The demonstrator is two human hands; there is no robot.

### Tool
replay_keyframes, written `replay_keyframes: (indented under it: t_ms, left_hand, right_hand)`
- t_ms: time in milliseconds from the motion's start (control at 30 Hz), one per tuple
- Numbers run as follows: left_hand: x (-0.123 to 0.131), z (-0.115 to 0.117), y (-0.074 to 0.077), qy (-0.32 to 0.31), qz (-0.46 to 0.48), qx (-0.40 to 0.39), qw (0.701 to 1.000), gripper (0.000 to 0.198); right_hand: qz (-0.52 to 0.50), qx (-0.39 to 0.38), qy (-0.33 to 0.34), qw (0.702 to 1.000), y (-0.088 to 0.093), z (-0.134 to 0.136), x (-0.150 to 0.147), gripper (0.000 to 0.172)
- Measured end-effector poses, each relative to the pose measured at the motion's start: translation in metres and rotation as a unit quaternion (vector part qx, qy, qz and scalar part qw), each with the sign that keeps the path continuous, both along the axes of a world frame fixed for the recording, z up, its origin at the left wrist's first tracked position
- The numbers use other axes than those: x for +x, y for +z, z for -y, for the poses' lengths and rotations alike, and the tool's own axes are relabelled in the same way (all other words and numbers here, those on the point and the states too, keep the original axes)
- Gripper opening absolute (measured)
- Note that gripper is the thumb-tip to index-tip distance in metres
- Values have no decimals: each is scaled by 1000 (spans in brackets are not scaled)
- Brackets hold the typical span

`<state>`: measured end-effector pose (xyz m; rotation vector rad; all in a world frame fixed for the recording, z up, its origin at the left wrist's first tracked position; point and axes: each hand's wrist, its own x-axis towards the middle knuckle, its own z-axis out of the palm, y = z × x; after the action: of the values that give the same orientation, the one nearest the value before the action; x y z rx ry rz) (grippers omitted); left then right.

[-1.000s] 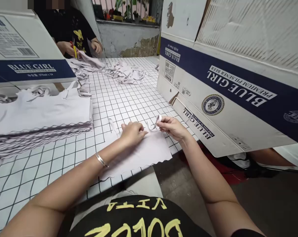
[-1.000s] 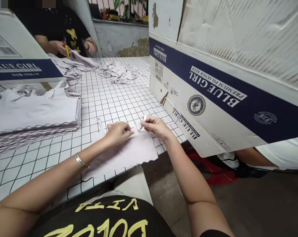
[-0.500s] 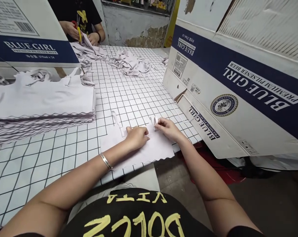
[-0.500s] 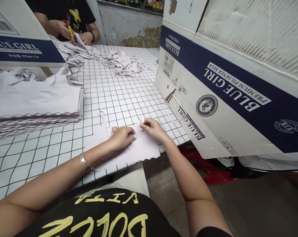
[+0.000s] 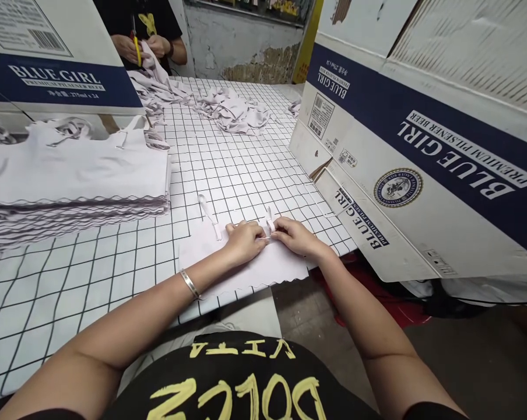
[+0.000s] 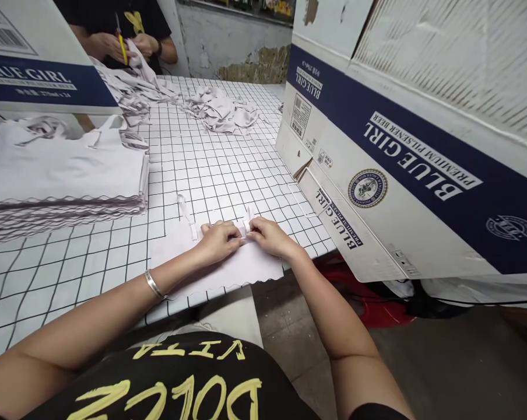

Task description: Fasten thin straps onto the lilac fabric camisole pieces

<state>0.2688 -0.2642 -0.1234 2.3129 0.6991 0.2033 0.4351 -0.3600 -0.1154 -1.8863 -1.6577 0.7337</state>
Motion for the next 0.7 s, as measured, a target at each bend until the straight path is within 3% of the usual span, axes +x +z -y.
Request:
replay_keyframes:
  t_ms: [233, 400, 500, 600, 700]
  left_hand:
    - [-3, 1, 1, -5, 17, -10, 1000, 18]
    - [6, 3, 0, 6, -3, -22, 1000, 24]
    - [7, 4, 3, 11, -31, -2, 999, 23]
    - [-23, 2, 10, 26, -40, 80, 996, 25]
    - [-88, -1, 13, 114, -86, 158, 977, 36]
  right_hand:
    - [-3, 2, -1, 1000, 1, 2, -3, 6]
    - [-28, 20, -59, 998, -7, -3, -21, 11]
    - [8, 57, -114, 992, -8, -4, -29, 12]
    - [112, 98, -243, 959, 0, 13, -20, 19]
    - [145, 4, -332, 932, 7, 48, -6, 39]
